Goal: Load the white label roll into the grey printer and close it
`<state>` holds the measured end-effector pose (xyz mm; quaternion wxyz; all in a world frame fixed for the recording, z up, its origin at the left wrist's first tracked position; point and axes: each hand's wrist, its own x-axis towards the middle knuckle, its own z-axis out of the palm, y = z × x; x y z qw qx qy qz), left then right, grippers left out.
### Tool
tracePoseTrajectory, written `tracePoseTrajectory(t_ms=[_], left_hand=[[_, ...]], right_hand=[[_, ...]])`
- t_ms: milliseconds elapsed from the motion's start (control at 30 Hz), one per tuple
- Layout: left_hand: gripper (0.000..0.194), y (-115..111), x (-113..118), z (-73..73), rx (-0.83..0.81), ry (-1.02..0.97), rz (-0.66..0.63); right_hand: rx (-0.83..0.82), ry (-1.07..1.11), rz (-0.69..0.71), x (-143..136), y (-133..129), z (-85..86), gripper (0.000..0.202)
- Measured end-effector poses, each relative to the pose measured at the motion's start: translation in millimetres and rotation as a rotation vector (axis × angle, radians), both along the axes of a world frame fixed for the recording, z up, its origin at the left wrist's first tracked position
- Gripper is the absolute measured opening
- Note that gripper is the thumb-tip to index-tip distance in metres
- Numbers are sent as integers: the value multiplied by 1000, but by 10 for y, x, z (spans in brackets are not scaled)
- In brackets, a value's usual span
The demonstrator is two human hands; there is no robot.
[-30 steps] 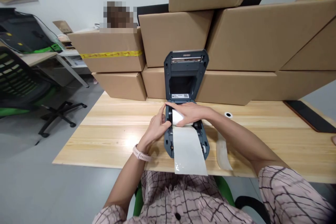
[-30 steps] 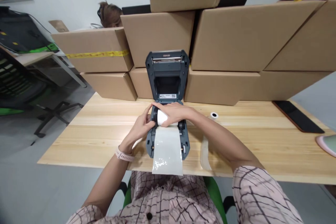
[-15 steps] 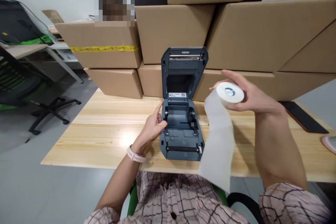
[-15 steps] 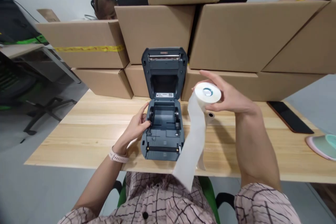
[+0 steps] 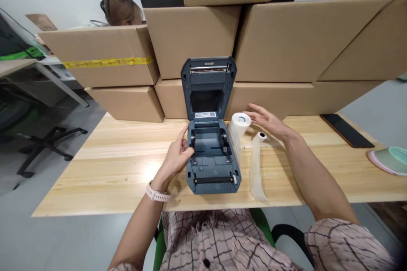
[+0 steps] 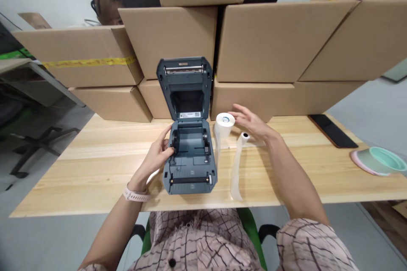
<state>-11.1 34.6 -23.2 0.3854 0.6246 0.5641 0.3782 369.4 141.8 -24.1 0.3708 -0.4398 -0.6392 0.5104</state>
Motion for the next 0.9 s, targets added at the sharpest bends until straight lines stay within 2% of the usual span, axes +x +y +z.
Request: tracePoseTrajectory(t_ms=[33, 100, 200, 267, 367, 467, 533, 600, 667, 767, 833, 900], left_hand=[[88, -1, 2, 4, 2, 4, -3], [88, -1, 3, 9, 9, 16, -15], [87, 5, 2, 6, 19, 24, -30], [87, 7, 0, -4, 28, 20, -29], [88, 5, -2, -17, 30, 12, -19], [89, -3, 0, -12, 19, -2, -21], [89, -7, 0, -4, 20, -5, -21], [88, -6, 0, -4, 22, -7, -19], [88, 1, -3, -17, 22, -4, -12], [90, 17, -13, -55, 28, 2, -12], [90, 26, -20, -76, 35, 1, -18], [89, 26, -23, -80, 42, 0, -22]], right_hand=[[-12, 47, -48, 102, -76, -38, 69], [-65, 82, -71, 268, -254, -113, 68], [-169, 17, 38, 313, -510, -180, 71], [-186, -28, 100, 201, -630, -144, 57], [-109, 16, 273, -103, -745, 97, 45], [83, 22, 507, -523, -827, 497, 50], [272, -174, 536, -856, -845, 723, 52], [480, -433, 517, -1195, -812, 820, 54], [598, -669, 496, -1489, -734, 777, 59], [615, -906, 508, -1755, -619, 590, 69], [605, -935, 512, -1805, -596, 494, 76], [613, -868, 485, -1774, -636, 455, 76]])
